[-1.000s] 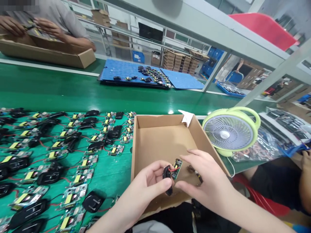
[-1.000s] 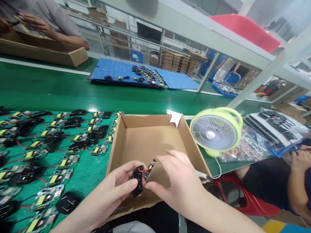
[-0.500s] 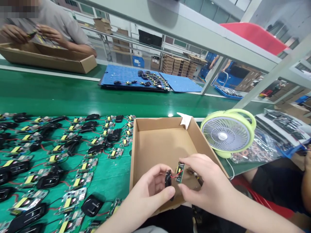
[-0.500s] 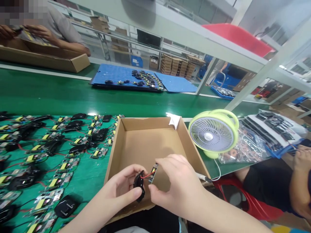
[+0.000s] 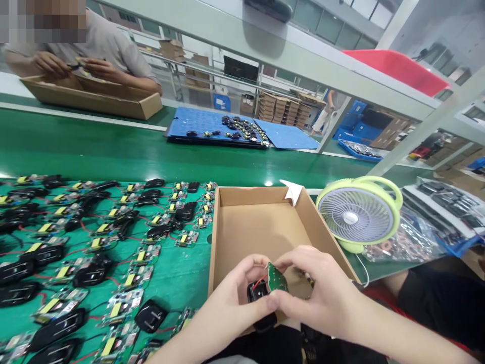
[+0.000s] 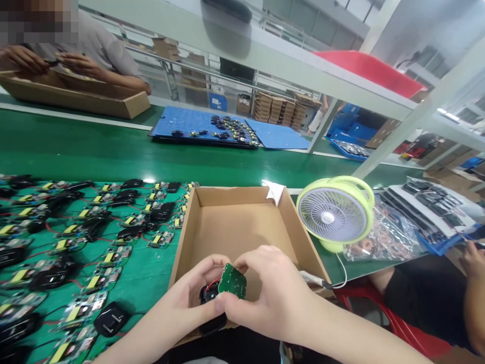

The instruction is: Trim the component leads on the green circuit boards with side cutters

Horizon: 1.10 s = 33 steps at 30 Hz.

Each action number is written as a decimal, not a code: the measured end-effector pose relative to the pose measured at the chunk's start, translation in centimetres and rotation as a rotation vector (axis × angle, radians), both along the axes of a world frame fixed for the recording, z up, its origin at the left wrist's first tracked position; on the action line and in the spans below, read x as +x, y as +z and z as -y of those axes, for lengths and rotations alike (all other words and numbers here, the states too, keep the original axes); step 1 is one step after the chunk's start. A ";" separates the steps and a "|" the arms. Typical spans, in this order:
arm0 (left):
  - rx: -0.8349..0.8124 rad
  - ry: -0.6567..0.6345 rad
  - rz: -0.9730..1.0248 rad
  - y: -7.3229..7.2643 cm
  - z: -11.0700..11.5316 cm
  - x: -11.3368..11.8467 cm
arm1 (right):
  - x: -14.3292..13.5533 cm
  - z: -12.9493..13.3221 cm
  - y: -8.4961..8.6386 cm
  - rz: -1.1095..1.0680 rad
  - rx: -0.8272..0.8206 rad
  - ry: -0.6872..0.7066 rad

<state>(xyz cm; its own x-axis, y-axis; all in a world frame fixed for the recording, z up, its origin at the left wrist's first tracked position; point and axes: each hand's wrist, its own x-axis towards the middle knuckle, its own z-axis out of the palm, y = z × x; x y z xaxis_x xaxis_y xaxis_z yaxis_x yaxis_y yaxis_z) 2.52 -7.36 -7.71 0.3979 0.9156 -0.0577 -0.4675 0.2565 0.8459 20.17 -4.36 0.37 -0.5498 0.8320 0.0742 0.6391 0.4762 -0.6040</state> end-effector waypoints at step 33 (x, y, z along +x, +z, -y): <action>-0.546 0.254 -0.112 1.6 0.7 -1.0 | 13.5 7.4 -2.7 0.107 0.067 -0.342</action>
<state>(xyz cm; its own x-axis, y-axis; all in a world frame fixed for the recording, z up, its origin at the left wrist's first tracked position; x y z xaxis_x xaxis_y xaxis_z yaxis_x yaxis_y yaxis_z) 1.55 -8.09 -6.09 0.1352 0.8077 -0.5740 -0.4867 0.5587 0.6716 33.69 -11.81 -2.34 -0.2478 0.9645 0.0918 0.8259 0.2598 -0.5003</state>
